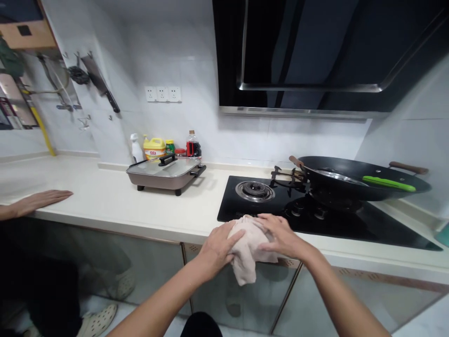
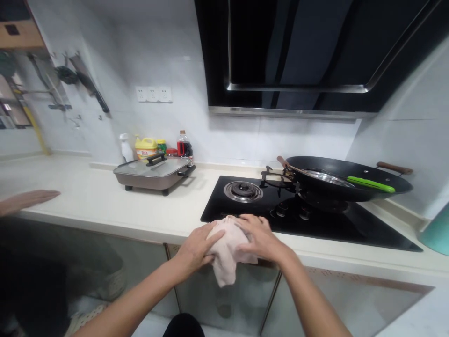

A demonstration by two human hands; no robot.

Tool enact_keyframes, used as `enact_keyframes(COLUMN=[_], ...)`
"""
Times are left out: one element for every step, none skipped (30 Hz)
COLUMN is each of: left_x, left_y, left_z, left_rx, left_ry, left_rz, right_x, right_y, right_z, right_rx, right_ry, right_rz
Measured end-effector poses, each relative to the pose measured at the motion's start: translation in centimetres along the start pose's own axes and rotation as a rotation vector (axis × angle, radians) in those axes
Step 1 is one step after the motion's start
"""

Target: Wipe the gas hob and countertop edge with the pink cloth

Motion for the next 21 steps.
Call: enact_keyframes(left_x=[0.2, 0.3, 0.4, 0.3, 0.2, -0.1, -0.6, -1.2, -2.0, -2.9, -3.8, -4.7, -5.5, -6.2, -6.7, -7.1, -7.3, -7.5, -7.5, -7.5, -7.5], left_y=[0.7, 1.5, 2.4, 3.3, 4.3, 5.2, 6.0, 6.8, 7.5, 8.1, 8.7, 9.2, 9.8, 10.3, 10.8, 11.2, 11.6, 11.8, 11.9, 11.8, 11.6], left_z=[-0.4, -0.9, -1.5, -2.0, -2.6, -3.2, -3.8, -4.5, -5.2, -5.9, -6.8, -7.7, -8.6, -9.6, -10.4, -11.1, -11.6, -11.8, -11.9, -11.6, -11.1], left_rx=[0.046, 0.104, 0.163, 0.216, 0.250, 0.264, 0.257, 0.232, 0.196, 0.155, 0.109, 0.057, 0.012, -0.029, -0.046, -0.052, -0.050, -0.044, -0.043, -0.046, -0.047], left_ry=[0.030, 0.070, 0.119, 0.170, 0.216, 0.247, 0.258, 0.255, 0.243, 0.230, 0.217, 0.207, 0.200, 0.190, 0.179, 0.171, 0.166, 0.163, 0.160, 0.152, 0.138], left_rz=[0.028, 0.068, 0.114, 0.155, 0.187, 0.209, 0.220, 0.219, 0.207, 0.185, 0.156, 0.125, 0.094, 0.074, 0.057, 0.044, 0.035, 0.024, 0.015, 0.007, -0.005], right_x=[0.2, 0.1, -0.2, -0.7, -1.2, -1.8, -2.3, -2.8, -3.0, -3.2, -3.1, -3.0, -2.9, -2.9, -2.9, -3.1, -3.4, -3.8, -4.2, -4.6, -4.9], right_y=[-1.1, -2.1, -3.2, -4.1, -4.8, -5.2, -5.5, -5.6, -5.5, -5.4, -5.3, -5.3, -5.3, -5.4, -5.6, -5.7, -5.9, -6.0, -6.1, -6.3, -6.4], right_z=[-2.0, -3.8, -5.5, -6.9, -8.0, -8.7, -9.1, -9.2, -9.3, -9.4, -9.6, -9.9, -10.2, -10.6, -11.0, -11.4, -11.7, -12.0, -12.3, -12.6, -12.8], right_rx=[-0.061, -0.119, -0.174, -0.215, -0.238, -0.250, -0.252, -0.257, -0.273, -0.298, -0.331, -0.372, -0.412, -0.442, -0.452, -0.444, -0.425, -0.398, -0.372, -0.355, -0.348], right_ry=[0.013, 0.031, 0.032, 0.018, -0.003, -0.026, -0.040, -0.036, -0.013, 0.030, 0.086, 0.140, 0.184, 0.211, 0.219, 0.211, 0.194, 0.174, 0.154, 0.134, 0.117], right_rz=[-0.038, -0.073, -0.105, -0.135, -0.159, -0.180, -0.194, -0.202, -0.208, -0.214, -0.225, -0.243, -0.263, -0.280, -0.286, -0.276, -0.257, -0.232, -0.209, -0.194, -0.185])
Point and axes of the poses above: each hand's wrist, its own y-axis towards the middle knuckle, its own x-axis out of the back of the hand, z = x × y, the point moved 4 cm from there along y, towards the middle knuckle, and after that the axes turned 14 degrees about -y, right-handed, at the moved point
